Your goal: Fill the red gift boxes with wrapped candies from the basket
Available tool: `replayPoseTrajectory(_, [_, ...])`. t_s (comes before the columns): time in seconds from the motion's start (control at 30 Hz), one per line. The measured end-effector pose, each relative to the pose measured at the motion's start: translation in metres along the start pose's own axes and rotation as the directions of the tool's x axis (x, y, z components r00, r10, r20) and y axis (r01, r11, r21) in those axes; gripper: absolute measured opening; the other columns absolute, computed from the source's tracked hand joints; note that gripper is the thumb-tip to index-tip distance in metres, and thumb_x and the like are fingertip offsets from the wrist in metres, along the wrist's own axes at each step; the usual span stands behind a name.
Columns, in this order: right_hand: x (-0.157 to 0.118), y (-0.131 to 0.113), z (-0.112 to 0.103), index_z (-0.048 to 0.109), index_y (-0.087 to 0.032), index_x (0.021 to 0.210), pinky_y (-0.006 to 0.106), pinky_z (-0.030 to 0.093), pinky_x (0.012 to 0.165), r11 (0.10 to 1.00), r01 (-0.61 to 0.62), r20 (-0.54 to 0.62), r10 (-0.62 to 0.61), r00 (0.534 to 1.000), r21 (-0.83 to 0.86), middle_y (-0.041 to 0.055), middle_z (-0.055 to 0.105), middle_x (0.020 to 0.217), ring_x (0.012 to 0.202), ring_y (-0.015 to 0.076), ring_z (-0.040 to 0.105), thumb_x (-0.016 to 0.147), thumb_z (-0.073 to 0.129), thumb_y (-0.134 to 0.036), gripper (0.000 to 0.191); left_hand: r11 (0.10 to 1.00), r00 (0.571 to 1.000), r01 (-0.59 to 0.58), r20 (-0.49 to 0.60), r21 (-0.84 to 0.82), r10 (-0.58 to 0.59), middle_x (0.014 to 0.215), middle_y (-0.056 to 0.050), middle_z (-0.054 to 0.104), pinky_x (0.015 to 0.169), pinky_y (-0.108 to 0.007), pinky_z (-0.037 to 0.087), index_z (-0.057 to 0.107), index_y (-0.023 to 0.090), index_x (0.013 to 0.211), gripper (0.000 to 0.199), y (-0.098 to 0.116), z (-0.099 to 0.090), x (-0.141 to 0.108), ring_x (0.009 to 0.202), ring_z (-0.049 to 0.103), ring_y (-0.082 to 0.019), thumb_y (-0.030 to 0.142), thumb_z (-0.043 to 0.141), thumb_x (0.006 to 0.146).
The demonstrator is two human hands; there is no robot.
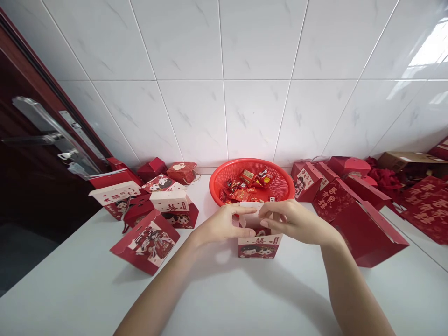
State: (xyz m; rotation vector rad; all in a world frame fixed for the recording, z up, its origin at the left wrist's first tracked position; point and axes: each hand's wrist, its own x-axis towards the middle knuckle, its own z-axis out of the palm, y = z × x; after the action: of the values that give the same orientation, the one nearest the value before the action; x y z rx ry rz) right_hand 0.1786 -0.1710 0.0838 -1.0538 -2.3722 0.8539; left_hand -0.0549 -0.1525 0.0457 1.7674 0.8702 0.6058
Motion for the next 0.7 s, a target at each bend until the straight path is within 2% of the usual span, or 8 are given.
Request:
replayPoseTrajectory(0.1, [-0.005,0.0,-0.007,0.067,-0.019,0.091,0.024,0.045,0.06,1.0,-0.025,-0.145,0.023,0.989,-0.011,0.0014,0.07,0.078,0.066,0.0133,0.06,0.099,0.053,-0.033,0.021,0.998,0.999,0.038,-0.039,0.048,-0.036,0.142,-0.011,0.066,0.11,-0.047,0.047,0.07,0.023,0.133,0.061,-0.003,-0.001,0.0,0.132,0.058,-0.035,0.034,0.085,0.075])
replayPoseTrajectory(0.2, [-0.01,0.004,-0.013,0.067,-0.02,0.098,0.027,0.048,0.063,0.995,-0.079,-0.242,0.064,0.968,-0.053,0.0041,0.072,0.091,0.071,0.0155,0.063,0.096,0.059,-0.043,0.025,0.998,1.0,0.0,-0.025,0.064,0.001,0.145,-0.012,0.063,0.113,-0.048,0.045,0.072,0.022,0.129,0.049,-0.005,-0.003,-0.001,0.137,0.055,-0.035,0.039,0.078,0.084])
replayPoseTrajectory(0.27, [-0.011,0.008,-0.015,0.067,-0.021,0.112,0.03,0.052,0.069,0.986,-0.13,-0.24,0.102,0.965,-0.107,0.0069,0.072,0.109,0.083,0.0191,0.065,0.091,0.066,-0.048,0.035,0.995,0.999,-0.049,0.004,0.089,0.049,0.145,-0.011,0.063,0.112,-0.047,0.046,0.072,0.022,0.129,0.049,-0.005,-0.004,-0.001,0.136,0.056,-0.034,0.04,0.077,0.084])
replayPoseTrajectory(0.37, [-0.011,0.014,-0.014,0.061,-0.023,0.13,0.036,0.054,0.077,0.964,-0.202,-0.142,0.178,0.974,-0.172,0.0099,0.068,0.124,0.096,0.0249,0.066,0.082,0.076,-0.05,0.058,0.978,0.993,-0.119,0.011,0.172,0.119,0.14,-0.009,0.067,0.109,-0.045,0.05,0.073,0.023,0.128,0.049,-0.008,-0.002,0.0,0.13,0.061,-0.033,0.03,0.08,0.08])
replayPoseTrajectory(0.43, [-0.01,0.017,-0.014,0.059,-0.022,0.134,0.037,0.054,0.077,0.956,-0.222,-0.082,0.21,0.974,-0.193,0.0099,0.07,0.118,0.094,0.0256,0.067,0.081,0.077,-0.044,0.061,0.97,0.987,-0.139,-0.052,0.199,0.152,0.133,-0.009,0.072,0.106,-0.043,0.054,0.075,0.022,0.124,0.043,-0.01,0.001,0.002,0.125,0.066,-0.031,0.021,0.074,0.082])
replayPoseTrajectory(0.53, [-0.006,0.021,-0.014,0.061,-0.021,0.13,0.033,0.051,0.07,0.969,-0.203,-0.068,0.195,0.978,-0.141,0.0065,0.072,0.099,0.084,0.0234,0.066,0.085,0.073,-0.036,0.049,0.973,0.957,-0.152,-0.219,0.172,0.188,0.125,-0.009,0.076,0.1,-0.04,0.058,0.077,0.019,0.119,0.037,-0.014,0.003,0.004,0.116,0.07,-0.03,0.02,0.069,0.083])
replayPoseTrajectory(0.63, [-0.001,0.024,-0.013,0.064,-0.022,0.119,0.03,0.05,0.063,0.995,-0.087,-0.114,0.092,0.989,0.048,0.0038,0.07,0.092,0.077,0.0194,0.063,0.089,0.069,-0.04,0.035,0.979,0.91,-0.18,-0.362,0.096,0.203,0.122,-0.011,0.076,0.092,-0.038,0.061,0.072,0.017,0.128,0.046,-0.012,0.001,0.004,0.105,0.074,-0.028,0.026,0.072,0.083])
replayPoseTrajectory(0.7, [0.004,0.025,-0.01,0.064,-0.021,0.111,0.028,0.05,0.06,0.976,-0.002,-0.153,0.036,0.988,0.217,0.0032,0.068,0.089,0.075,0.0175,0.063,0.09,0.067,-0.044,0.031,0.978,0.889,-0.208,-0.415,0.01,0.194,0.117,-0.011,0.078,0.087,-0.036,0.062,0.063,0.017,0.139,0.058,-0.009,-0.001,0.002,0.101,0.074,-0.026,0.029,0.074,0.083])
